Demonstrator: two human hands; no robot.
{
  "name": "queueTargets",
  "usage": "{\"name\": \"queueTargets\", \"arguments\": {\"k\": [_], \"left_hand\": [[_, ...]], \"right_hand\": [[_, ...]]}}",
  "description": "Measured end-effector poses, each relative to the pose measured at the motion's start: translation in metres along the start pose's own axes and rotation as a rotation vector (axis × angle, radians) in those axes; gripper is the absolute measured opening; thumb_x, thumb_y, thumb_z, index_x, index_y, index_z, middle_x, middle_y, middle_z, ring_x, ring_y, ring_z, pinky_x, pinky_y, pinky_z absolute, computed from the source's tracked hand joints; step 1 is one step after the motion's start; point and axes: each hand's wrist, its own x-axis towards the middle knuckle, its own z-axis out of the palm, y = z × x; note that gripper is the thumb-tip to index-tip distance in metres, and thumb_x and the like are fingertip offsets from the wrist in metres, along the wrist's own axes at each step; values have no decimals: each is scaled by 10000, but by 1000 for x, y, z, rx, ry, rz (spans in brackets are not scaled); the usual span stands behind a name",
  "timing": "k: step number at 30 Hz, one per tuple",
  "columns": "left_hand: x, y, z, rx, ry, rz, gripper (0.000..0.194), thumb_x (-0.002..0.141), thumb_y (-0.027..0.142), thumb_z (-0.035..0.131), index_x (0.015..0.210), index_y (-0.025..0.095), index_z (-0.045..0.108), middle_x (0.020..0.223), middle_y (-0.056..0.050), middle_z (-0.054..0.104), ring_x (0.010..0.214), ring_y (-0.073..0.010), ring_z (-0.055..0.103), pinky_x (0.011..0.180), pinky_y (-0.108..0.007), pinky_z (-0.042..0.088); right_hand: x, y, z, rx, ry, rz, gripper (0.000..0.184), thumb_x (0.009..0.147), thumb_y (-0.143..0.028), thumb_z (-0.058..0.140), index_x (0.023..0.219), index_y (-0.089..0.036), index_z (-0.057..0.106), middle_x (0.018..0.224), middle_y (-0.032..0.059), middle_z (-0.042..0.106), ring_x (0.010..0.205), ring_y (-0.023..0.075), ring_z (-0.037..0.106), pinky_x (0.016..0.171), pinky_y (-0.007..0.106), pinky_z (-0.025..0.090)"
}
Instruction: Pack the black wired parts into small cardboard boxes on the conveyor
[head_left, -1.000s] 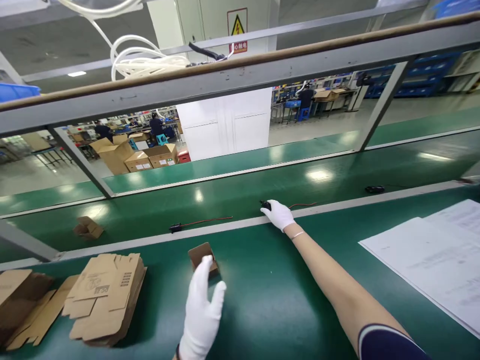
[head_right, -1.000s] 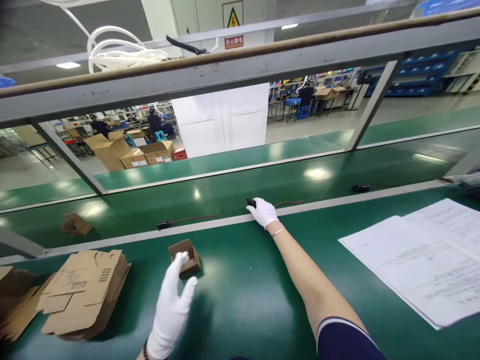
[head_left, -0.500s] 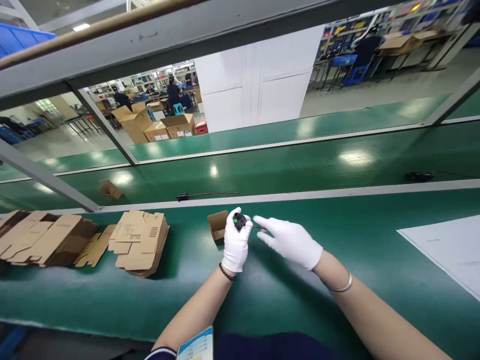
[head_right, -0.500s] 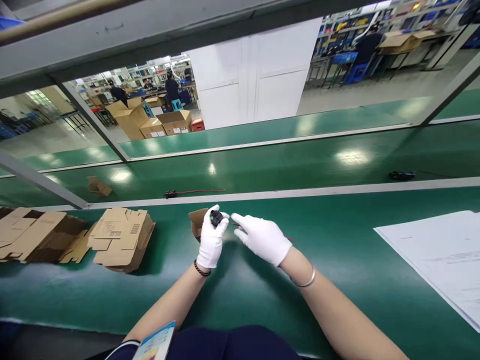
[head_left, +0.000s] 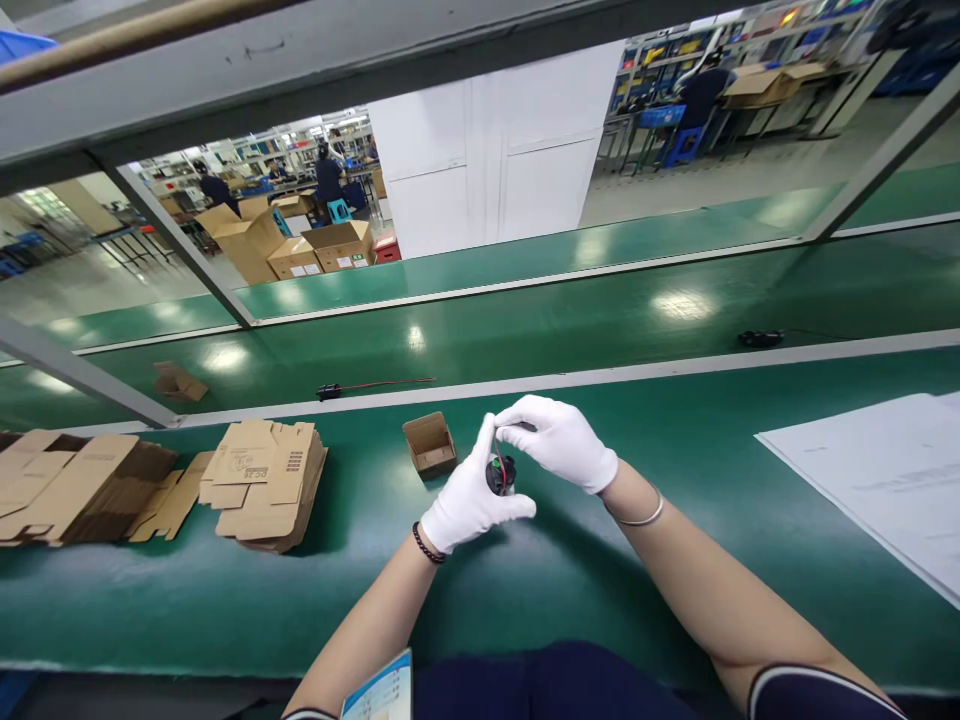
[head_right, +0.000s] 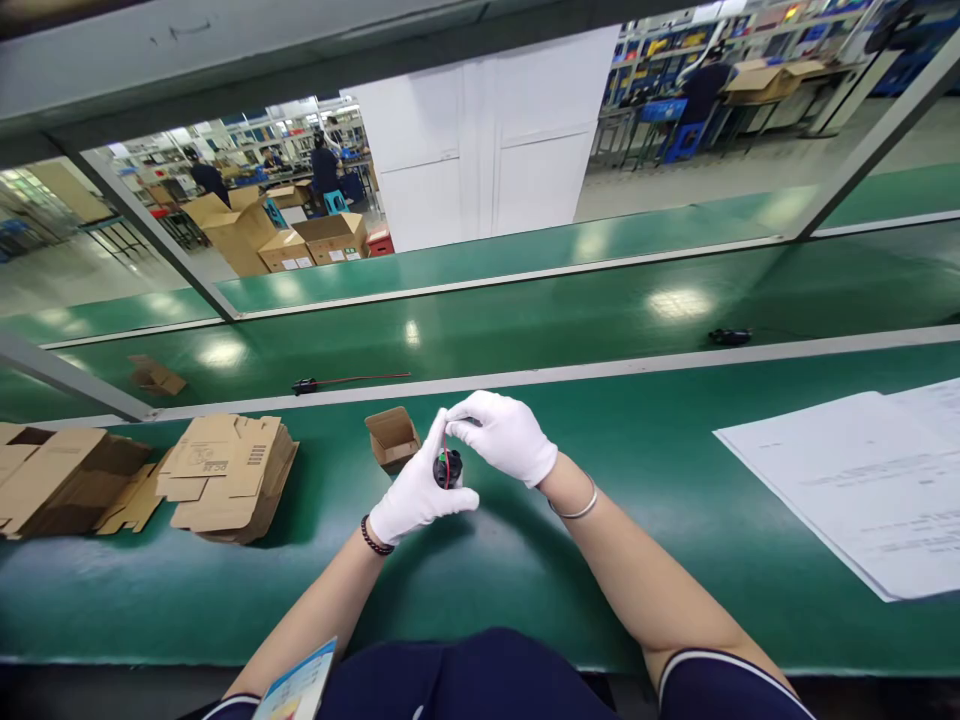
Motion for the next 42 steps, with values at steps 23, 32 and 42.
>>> {"name": "queueTargets", "arguments": {"k": [23,32,42], "left_hand": [[-6,8,-8,-158,99,82,870,611,572,731,1320,191,402,1273,-121,511,1173,-281,495,1014,-411,390],[-7,-2,0,170,369,103,608,776,293,630,1322,218,374,1303,-108,482,1164,-242,505,1042,-420,363],[-16,-29,21,571,727,257,782,822,216,513,1451,163,52,1363,-203,401,1222,-271,473,1009,-415,410]], "right_hand": [[-24,-32,5,186,-84,145,153,783,-288,556,699,-222,666,727,-4,674,654,129,612,615,234,471],[-29,-33,24,254,68,189,175,817,-282,526,891,-216,670,880,25,698,814,161,650,732,276,525],[-11,-33,47,154,111,-131,180,880,-231,520,931,-202,691,891,51,682,824,155,624,763,272,508]]}}
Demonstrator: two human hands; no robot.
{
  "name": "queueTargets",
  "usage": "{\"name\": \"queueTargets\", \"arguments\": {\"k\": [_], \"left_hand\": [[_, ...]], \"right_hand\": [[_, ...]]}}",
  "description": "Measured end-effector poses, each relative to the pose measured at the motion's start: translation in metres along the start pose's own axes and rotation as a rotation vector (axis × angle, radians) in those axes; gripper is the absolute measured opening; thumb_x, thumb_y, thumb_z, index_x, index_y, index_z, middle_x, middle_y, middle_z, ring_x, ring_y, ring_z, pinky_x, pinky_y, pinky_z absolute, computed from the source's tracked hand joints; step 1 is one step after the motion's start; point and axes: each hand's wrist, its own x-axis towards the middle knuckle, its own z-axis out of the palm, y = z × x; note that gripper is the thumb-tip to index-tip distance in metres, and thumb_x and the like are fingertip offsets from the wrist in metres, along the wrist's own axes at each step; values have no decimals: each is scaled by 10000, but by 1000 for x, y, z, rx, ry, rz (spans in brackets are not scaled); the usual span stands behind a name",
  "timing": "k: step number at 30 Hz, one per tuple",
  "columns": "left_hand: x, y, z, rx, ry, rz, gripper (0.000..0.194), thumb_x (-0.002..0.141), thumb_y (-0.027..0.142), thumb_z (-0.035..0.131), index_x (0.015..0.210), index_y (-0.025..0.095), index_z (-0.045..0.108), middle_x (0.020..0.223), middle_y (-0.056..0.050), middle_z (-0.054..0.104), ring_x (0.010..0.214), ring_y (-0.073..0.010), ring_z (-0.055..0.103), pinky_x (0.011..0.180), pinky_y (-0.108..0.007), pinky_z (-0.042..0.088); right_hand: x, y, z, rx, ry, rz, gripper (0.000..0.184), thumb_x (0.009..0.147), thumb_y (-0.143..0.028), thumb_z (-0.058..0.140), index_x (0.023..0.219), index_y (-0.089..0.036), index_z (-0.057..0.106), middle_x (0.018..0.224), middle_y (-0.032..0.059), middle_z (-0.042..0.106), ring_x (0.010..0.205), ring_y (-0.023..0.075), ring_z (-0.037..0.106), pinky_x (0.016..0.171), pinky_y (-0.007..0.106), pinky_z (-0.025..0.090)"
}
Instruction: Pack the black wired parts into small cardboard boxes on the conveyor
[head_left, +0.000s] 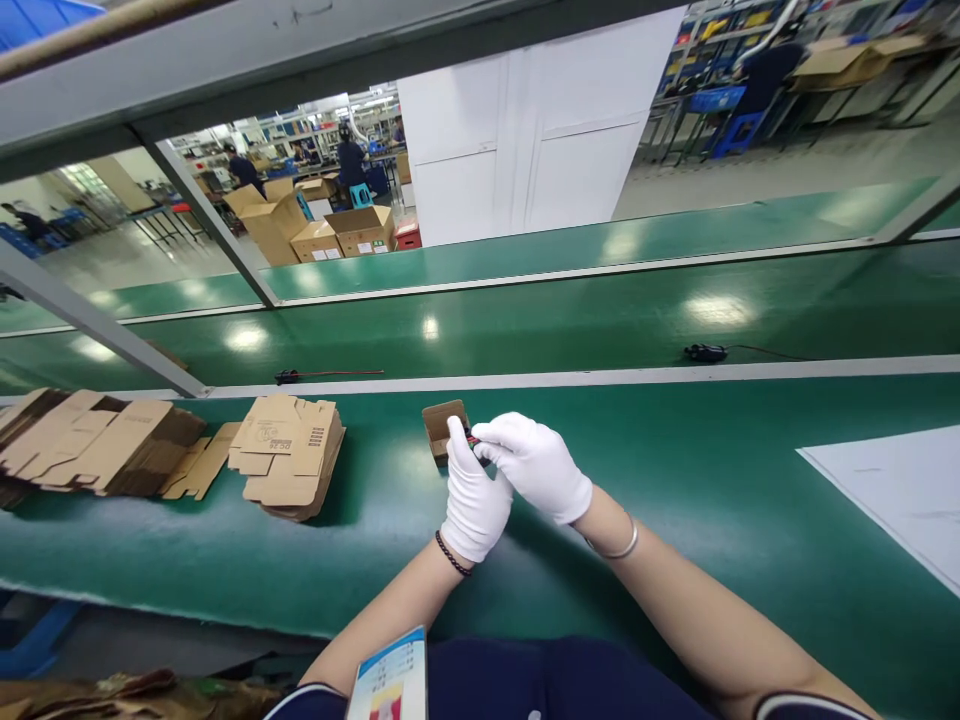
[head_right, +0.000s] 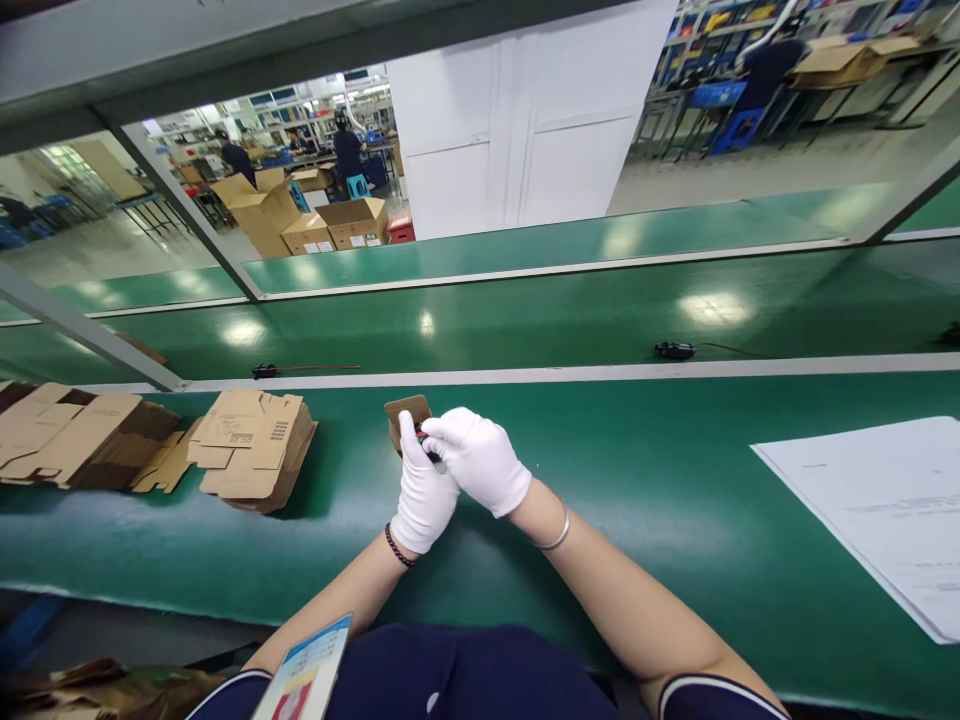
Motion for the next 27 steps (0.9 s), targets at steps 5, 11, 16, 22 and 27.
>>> {"name": "queueTargets", "arguments": {"k": [5,11,16,22,27], "left_hand": [[12,-36,-28,108,89,115,1072,659,268,718,1440,163,-8,1475,-235,179,1378,-346,217,1095,-522,264],[51,-82,-51,-87,-390,-262,1080,637,245,710,1453,175,6,1294,-149,503,1203,-280,491,1025,-458,371],[57,-83,-46,-143,-455,-250,723,656,198,686,1317,201,394,1255,-100,555,1145,-255,529,993,-398,399],[51,-95,-44,-61,-420,-277,688,646,198,703,1277,196,429,1230,-112,567,1127,-273,538,972,-432,416],[52,-103,-42,-93,-434,-248,686,661,234,699,1285,185,416,1253,-113,553,1151,-267,522,998,-430,400]], "right_hand": [[43,20,9,94,-146,-134,136,847,-243,588,903,-202,705,891,39,682,825,145,621,771,249,487],[87,20,26,-294,-717,-280,158,818,-225,593,902,-212,726,888,56,685,729,162,621,606,248,426],[92,6,53,-499,-1028,-255,176,700,-168,649,856,-142,727,868,95,691,749,204,641,617,266,439],[78,1,76,-557,-1030,-156,191,729,-74,585,879,-62,703,861,162,686,814,258,657,705,311,482],[63,2,66,-538,-995,-147,259,832,-126,494,1020,-112,671,1019,172,654,914,263,643,761,328,489]]}}
